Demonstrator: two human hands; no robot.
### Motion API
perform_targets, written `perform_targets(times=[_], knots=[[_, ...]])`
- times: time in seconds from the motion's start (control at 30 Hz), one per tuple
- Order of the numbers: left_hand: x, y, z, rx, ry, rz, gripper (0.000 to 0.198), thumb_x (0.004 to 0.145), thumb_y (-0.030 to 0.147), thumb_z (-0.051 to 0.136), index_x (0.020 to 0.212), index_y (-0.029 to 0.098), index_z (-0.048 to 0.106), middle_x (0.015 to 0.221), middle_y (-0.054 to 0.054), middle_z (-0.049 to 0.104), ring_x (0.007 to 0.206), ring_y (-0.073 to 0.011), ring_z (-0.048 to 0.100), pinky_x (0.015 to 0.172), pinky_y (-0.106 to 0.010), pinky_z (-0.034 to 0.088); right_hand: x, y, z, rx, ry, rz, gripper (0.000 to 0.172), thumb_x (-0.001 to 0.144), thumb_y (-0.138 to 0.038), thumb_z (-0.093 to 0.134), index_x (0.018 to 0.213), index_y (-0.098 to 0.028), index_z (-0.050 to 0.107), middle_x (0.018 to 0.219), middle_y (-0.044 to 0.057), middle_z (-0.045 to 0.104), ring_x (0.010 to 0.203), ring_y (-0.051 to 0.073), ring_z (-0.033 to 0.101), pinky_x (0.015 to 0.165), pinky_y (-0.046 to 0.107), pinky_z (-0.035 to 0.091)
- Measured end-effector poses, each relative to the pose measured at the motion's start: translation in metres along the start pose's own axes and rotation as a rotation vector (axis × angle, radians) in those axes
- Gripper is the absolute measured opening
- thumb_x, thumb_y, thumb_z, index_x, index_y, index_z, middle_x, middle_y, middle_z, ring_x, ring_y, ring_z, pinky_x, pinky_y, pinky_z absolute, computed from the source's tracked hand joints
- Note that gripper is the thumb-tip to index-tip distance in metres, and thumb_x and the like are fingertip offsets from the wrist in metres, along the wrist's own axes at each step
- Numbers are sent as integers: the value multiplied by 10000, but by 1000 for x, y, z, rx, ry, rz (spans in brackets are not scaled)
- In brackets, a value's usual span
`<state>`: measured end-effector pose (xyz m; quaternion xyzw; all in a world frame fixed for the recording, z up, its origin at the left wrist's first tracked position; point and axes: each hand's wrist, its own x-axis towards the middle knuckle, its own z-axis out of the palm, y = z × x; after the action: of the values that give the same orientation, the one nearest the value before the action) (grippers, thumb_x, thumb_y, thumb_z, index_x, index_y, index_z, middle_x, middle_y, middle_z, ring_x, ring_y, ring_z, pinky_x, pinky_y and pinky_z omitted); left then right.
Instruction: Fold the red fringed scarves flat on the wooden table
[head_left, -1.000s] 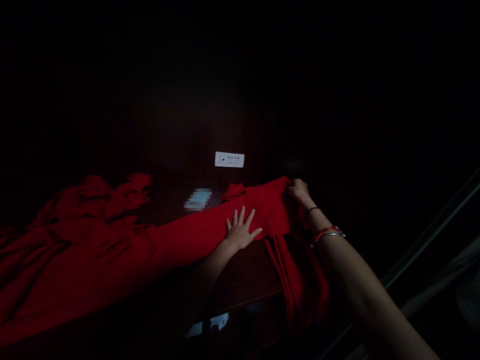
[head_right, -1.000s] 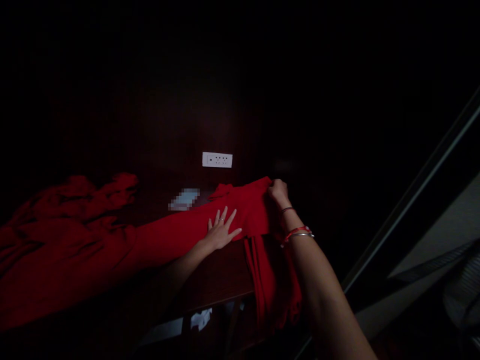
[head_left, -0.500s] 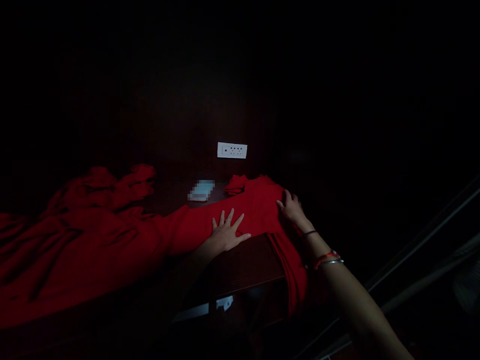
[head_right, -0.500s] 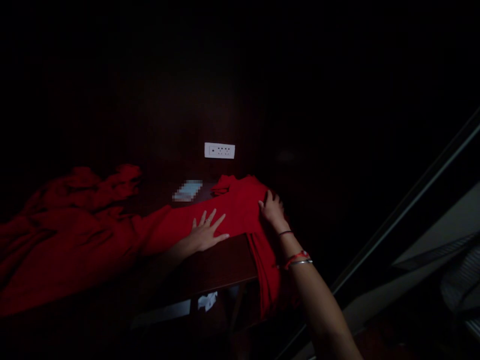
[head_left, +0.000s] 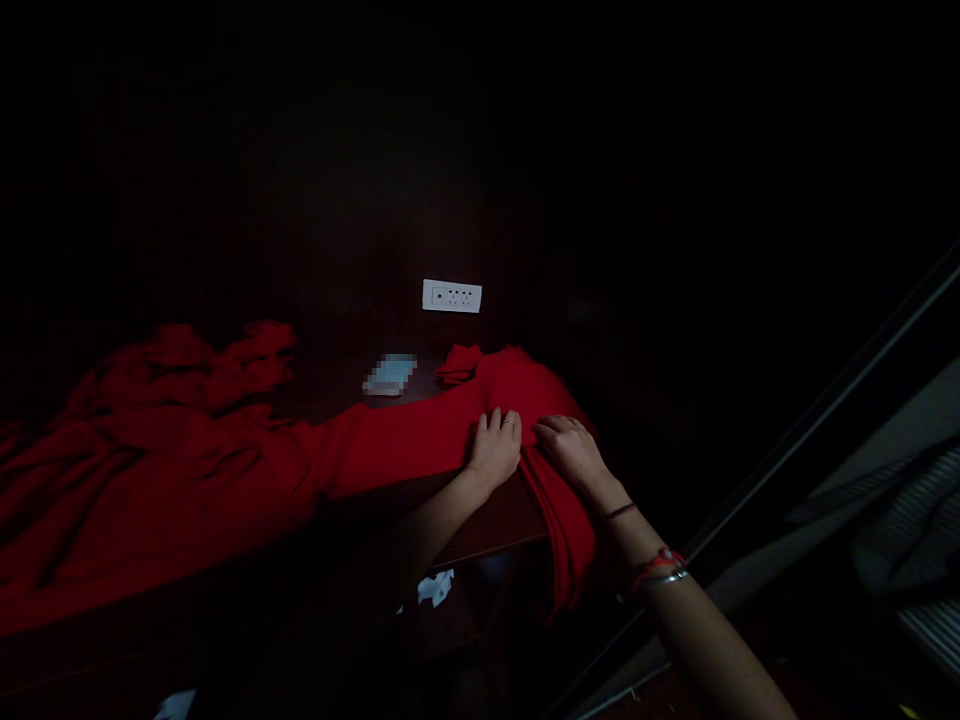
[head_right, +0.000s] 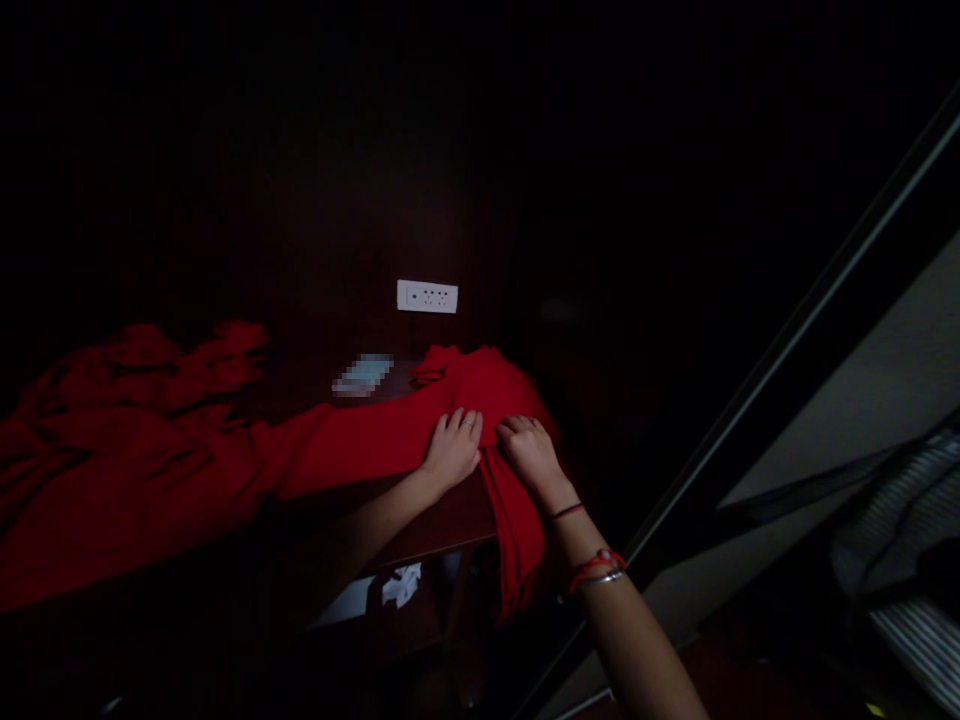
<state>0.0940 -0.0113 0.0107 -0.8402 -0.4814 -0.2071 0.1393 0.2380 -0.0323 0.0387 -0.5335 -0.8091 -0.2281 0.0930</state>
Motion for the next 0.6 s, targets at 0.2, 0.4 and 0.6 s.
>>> perform_targets(times=[0.2, 0.4, 0.6], knots=[[6, -3, -19, 29, 67, 32, 478, 776, 284, 365, 1226, 135, 304, 1200, -108, 384, 1101, -271, 300, 906, -417, 201, 12, 14, -12, 131, 201, 190, 328, 788, -145, 330, 1072, -161, 494, 1021, 66, 566, 901, 163, 512, 798, 262, 352], [23, 1, -18, 48, 118, -94, 634, 748, 355, 428, 1280, 117, 179, 1236, -126, 345, 1150, -301, 239, 937, -445, 148, 24, 13, -18, 211, 152, 186, 327, 775, -144, 342, 1053, -160, 514, 987, 70, 588, 882, 162, 538, 763, 248, 388], [19, 2, -18, 9, 62, 95, 424, 804, 112, 239, 1219, 87, 321, 1236, -121, 368, 1128, -214, 323, 911, -320, 258, 9, 16, -19, 130, 133, 158, 315, 770, -129, 352, 1028, -176, 527, 974, 63, 589, 866, 159, 536, 771, 250, 373]])
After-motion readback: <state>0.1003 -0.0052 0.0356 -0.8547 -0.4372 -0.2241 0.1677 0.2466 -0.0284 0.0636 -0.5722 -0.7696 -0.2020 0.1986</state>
